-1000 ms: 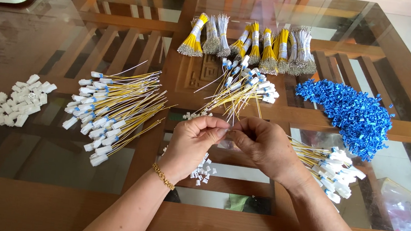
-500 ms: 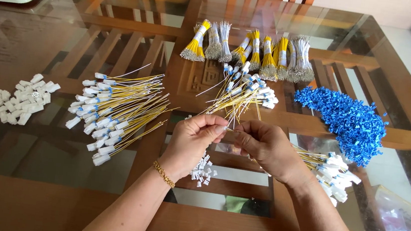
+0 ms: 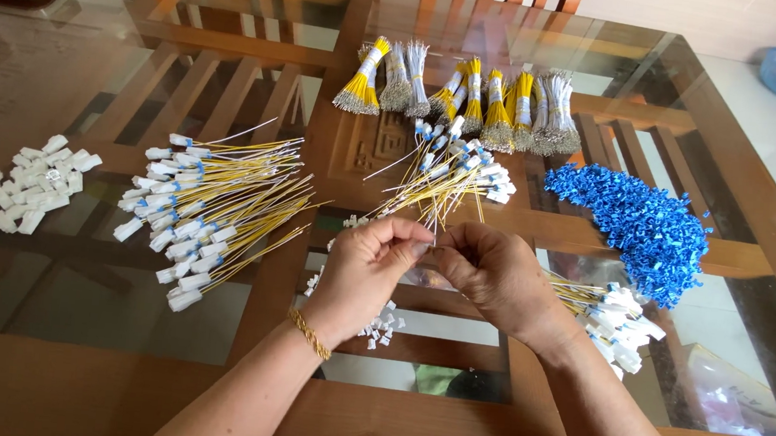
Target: Manually inserting pre-crimped wires into white plastic connector housings.
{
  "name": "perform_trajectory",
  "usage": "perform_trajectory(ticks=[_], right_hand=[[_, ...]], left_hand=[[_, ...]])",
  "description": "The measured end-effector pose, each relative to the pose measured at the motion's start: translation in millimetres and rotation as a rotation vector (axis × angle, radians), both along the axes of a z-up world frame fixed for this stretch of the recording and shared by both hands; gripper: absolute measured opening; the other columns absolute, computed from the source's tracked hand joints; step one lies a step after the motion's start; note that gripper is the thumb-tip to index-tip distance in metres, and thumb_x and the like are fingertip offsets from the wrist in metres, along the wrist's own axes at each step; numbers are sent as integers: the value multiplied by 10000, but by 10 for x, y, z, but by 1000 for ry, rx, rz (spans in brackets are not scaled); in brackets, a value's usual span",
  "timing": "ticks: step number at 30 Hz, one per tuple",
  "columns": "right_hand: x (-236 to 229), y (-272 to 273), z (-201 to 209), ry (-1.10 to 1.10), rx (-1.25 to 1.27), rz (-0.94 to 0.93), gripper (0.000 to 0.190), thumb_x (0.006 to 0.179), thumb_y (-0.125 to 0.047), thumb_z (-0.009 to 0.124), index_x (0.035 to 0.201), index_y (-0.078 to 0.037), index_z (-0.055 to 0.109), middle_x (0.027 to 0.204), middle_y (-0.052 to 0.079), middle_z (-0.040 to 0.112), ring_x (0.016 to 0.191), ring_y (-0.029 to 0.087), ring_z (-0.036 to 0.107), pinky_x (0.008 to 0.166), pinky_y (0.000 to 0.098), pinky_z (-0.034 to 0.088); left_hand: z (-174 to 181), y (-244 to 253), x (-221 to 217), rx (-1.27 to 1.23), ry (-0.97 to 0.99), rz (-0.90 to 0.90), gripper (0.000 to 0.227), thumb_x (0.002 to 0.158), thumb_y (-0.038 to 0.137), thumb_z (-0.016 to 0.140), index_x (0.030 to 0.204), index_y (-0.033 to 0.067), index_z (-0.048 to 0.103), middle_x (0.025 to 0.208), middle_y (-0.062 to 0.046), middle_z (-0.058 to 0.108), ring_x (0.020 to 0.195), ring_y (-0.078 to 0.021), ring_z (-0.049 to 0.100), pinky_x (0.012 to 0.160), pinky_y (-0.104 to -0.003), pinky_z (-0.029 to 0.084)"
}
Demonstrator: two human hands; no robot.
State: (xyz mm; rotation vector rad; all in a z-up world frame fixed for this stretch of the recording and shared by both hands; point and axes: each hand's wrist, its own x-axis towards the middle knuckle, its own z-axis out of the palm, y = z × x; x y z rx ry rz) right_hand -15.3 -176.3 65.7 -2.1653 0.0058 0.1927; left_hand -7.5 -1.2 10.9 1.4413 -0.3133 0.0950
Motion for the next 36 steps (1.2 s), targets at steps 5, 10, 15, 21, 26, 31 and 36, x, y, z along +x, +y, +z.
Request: perform_trajectory(ticks=[5,10,15,21,26,31,36], right_hand=[[-67,-36,-48,19,-2,-23,105,826,-217,749,885,-141,788,635,30,651,631,137,590,632,269,476],[-87,-21,-43,6,41,-64,97,846,-228,752,887,-148,786,682,21,708,643,128,626,658,252,469],[-57,-38,-94,-24,7,-31,84,855,-205,743,890,-140,784,664,38,686,632,146,608,640,280,488],[-52,-103,-213,-52,-38,-40,123,867,-269,717,910,-171,778,686,11,710,642,138,648,662,286,517],[-112,-463,-76,-286,-511,38,186,879,-328,694,968,-183,769,821,87,782,787,342,753,711,448,578],[177,-962,-807,-734,-879,-4,126,843,-410,720,859,-285,721,794,-19,700,763,264,731,662,395,592],[153,-911,-935,-768,-786,12,170,770,-392,758,910,-296,765,842,-26,697,851,247,702,720,401,570]], left_hand=[[-65,-52,0,-24,12,-26,119,955,27,671,1037,-4,752,799,-109,724,755,-79,629,725,-261,587],[-30,-34,5,-78,44,-30,127,955,28,665,1041,-6,752,825,-79,722,771,-51,624,753,-245,586],[-68,-63,-8,-10,-25,-16,129,964,10,644,1039,-8,747,840,-134,737,759,-92,649,721,-273,603],[-109,-73,-37,3,-38,-35,134,962,23,660,1064,1,744,894,-126,746,847,-95,652,781,-279,590],[124,136,232,145,-57,-8,195,959,41,653,1139,-11,707,989,-196,733,907,-246,711,849,-371,587],[138,157,775,751,-271,347,170,913,277,721,1043,187,783,933,-20,763,932,-236,733,824,-350,580],[-1,-286,1289,1166,-151,286,211,884,412,618,950,304,787,915,-56,732,949,-295,707,844,-420,571]])
